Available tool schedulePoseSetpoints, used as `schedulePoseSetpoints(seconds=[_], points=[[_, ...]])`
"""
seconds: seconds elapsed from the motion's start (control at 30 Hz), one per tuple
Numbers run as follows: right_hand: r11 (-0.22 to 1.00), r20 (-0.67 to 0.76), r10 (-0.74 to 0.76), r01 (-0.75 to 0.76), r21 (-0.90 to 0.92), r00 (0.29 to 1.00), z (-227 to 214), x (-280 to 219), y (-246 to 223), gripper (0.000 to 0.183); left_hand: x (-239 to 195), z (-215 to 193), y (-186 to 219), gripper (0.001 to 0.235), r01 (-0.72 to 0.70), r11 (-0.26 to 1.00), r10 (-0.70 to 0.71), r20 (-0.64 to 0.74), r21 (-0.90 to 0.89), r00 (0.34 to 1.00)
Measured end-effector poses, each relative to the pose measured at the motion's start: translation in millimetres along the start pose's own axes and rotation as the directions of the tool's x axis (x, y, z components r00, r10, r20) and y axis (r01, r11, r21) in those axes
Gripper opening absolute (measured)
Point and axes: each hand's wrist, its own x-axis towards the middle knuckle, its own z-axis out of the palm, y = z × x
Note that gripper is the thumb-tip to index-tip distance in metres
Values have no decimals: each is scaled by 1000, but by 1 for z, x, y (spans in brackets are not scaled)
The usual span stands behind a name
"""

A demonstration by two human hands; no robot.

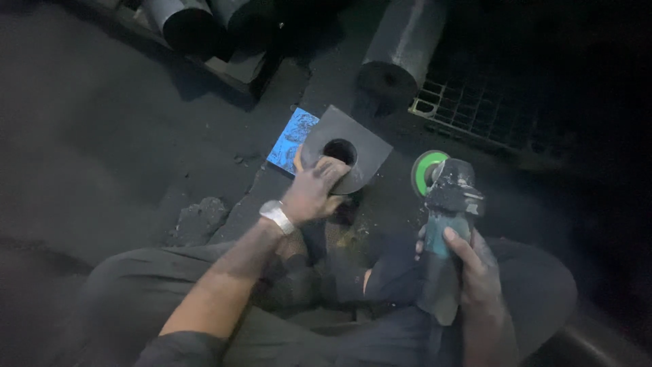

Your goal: Grind edges of foam or rubber industrial components using an angle grinder.

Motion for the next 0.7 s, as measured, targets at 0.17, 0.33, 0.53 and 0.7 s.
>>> schedulePoseSetpoints(seconds=[0.17, 0.33, 0.53, 0.7], points=[[999, 119, -45, 46, -1, 992, 10, -4, -2, 57, 11, -31, -22, 69, -87, 994, 93, 98, -70, 991], [994, 166, -36, 53, -100, 986, 19, 1, -3, 59, 2, -34, -2, 71, -96, 957, 62, 134, 273, 989], [998, 61, 25, -20, -66, 998, 22, -2, -5, 58, -38, -52, 109, 36, 160, 963, -221, -289, -218, 932], [938, -122, 107, -141, -317, 987, 33, 1, -18, 58, -53, -5, 185, 62, 663, 383, -351, 563, -643, 748]])
